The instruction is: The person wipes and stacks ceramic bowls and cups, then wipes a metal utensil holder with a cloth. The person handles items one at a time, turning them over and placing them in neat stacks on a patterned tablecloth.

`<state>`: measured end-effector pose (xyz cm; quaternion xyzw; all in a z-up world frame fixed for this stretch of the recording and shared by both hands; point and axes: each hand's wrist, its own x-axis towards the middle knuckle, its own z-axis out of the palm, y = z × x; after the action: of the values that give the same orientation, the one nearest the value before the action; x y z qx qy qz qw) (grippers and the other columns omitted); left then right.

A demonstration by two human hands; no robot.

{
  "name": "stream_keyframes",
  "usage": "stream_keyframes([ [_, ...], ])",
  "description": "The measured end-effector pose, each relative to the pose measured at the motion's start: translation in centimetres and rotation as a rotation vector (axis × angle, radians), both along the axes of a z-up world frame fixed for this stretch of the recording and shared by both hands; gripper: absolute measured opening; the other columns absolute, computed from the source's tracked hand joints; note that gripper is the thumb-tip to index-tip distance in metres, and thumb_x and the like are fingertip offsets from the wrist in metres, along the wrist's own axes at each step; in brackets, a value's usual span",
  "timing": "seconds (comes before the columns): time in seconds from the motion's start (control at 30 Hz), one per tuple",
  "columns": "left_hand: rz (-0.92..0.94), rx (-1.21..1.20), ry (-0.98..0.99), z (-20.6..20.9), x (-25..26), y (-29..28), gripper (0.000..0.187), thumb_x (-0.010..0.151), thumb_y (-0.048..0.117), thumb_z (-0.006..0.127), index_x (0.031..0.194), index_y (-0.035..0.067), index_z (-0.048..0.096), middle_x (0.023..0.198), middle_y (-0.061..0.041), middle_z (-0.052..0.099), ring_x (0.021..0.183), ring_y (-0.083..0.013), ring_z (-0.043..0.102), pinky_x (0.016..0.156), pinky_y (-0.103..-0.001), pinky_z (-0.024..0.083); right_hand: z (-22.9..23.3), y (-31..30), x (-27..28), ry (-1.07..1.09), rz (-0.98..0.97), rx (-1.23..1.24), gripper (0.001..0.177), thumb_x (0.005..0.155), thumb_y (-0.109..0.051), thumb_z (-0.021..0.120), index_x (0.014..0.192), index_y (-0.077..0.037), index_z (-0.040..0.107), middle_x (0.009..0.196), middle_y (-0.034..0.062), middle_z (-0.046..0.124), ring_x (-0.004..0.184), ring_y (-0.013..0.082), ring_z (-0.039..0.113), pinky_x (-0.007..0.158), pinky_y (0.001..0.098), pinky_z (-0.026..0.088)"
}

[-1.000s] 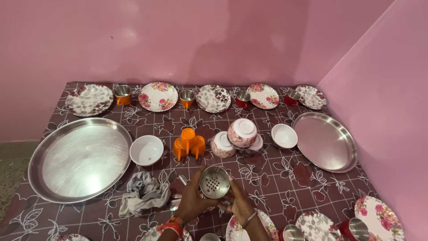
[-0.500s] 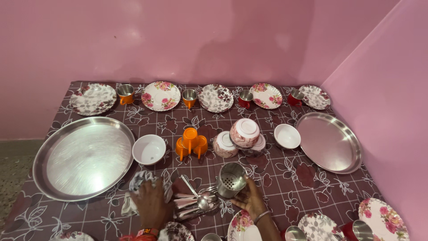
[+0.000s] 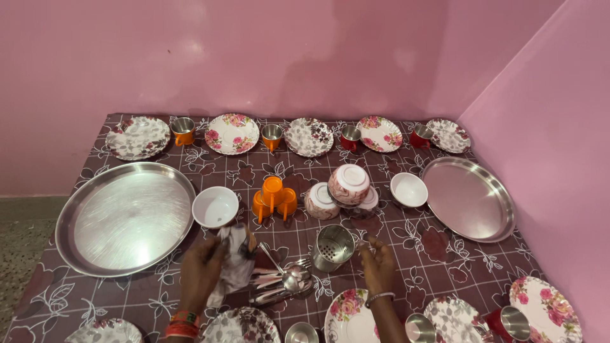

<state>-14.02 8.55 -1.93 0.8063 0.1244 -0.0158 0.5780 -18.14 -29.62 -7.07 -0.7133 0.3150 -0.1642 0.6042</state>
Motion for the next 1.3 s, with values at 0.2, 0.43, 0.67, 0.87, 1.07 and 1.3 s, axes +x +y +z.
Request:
stream_keyframes([
  [0.2,-0.052,-0.677,0.061,6.3,0.4,-2.2,0.025,0.101,0.021,0.056,0.115,0.002,0.064,0.093,-0.010,0.068,0.086,-0.0199,0.063,0.080,-0.035,0.055,6.0,7.1,0.6,-0.143,0.425,0.063,0.043,0.081,-0.009,0.077,0.123,-0.011,0.067,0.118,0.0106,0.072,0.100,0.0175,0.074,0.074,0.0275,0.067],
  [0.43,0.003,-1.058,0.191,10.7,-1.2,-5.6,0.031,0.102,0.020,0.043,0.119,-0.001,0.058,0.106,-0.013,0.072,0.100,-0.0229,0.068,0.096,-0.045,0.055,6.7,13.6,-0.9,-0.257,0.739,-0.138,0.050,0.078,-0.004,0.075,0.125,-0.002,0.057,0.116,0.0148,0.067,0.102,0.0220,0.069,0.084,0.0338,0.061],
  [0.67,0.064,-0.966,0.025,11.2,-0.1,-4.4,0.024,0.103,0.025,0.048,0.113,0.006,0.059,0.101,-0.007,0.070,0.090,-0.0164,0.068,0.082,-0.037,0.059,4.8,7.8,-0.1,-0.126,0.685,0.335,0.019,0.099,-0.017,0.060,0.093,-0.006,0.075,0.081,0.0071,0.076,0.069,0.0144,0.068,0.065,0.0282,0.056],
  [0.87,0.009,-0.953,0.020,12.2,-0.7,-6.4,0.027,0.103,0.032,0.053,0.115,0.009,0.062,0.103,-0.009,0.070,0.093,-0.0193,0.067,0.084,-0.040,0.056,12.2,4.2,-1.3,-0.335,0.574,0.765,0.019,0.099,-0.025,0.070,0.099,-0.007,0.074,0.090,0.0051,0.077,0.078,0.0142,0.069,0.067,0.0287,0.055],
  [1.07,-0.080,-0.702,0.185,12.5,-1.8,-9.2,0.036,0.098,0.038,0.053,0.123,0.016,0.066,0.111,-0.005,0.075,0.102,-0.0128,0.068,0.083,-0.032,0.053,17.8,1.5,-2.5,-0.487,0.504,0.971,0.030,0.085,-0.022,0.079,0.110,-0.007,0.071,0.101,0.0064,0.077,0.094,0.0193,0.074,0.085,0.0360,0.062],
  [1.3,-0.193,-0.564,0.268,6.9,-3.4,-11.8,0.034,0.093,0.026,0.062,0.122,0.010,0.071,0.111,-0.007,0.076,0.100,-0.0154,0.067,0.086,-0.030,0.055,19.8,-4.3,-3.1,-0.521,0.358,0.623,0.031,0.078,-0.002,0.076,0.108,-0.009,0.071,0.098,0.0066,0.076,0.088,0.0175,0.074,0.081,0.0344,0.064],
])
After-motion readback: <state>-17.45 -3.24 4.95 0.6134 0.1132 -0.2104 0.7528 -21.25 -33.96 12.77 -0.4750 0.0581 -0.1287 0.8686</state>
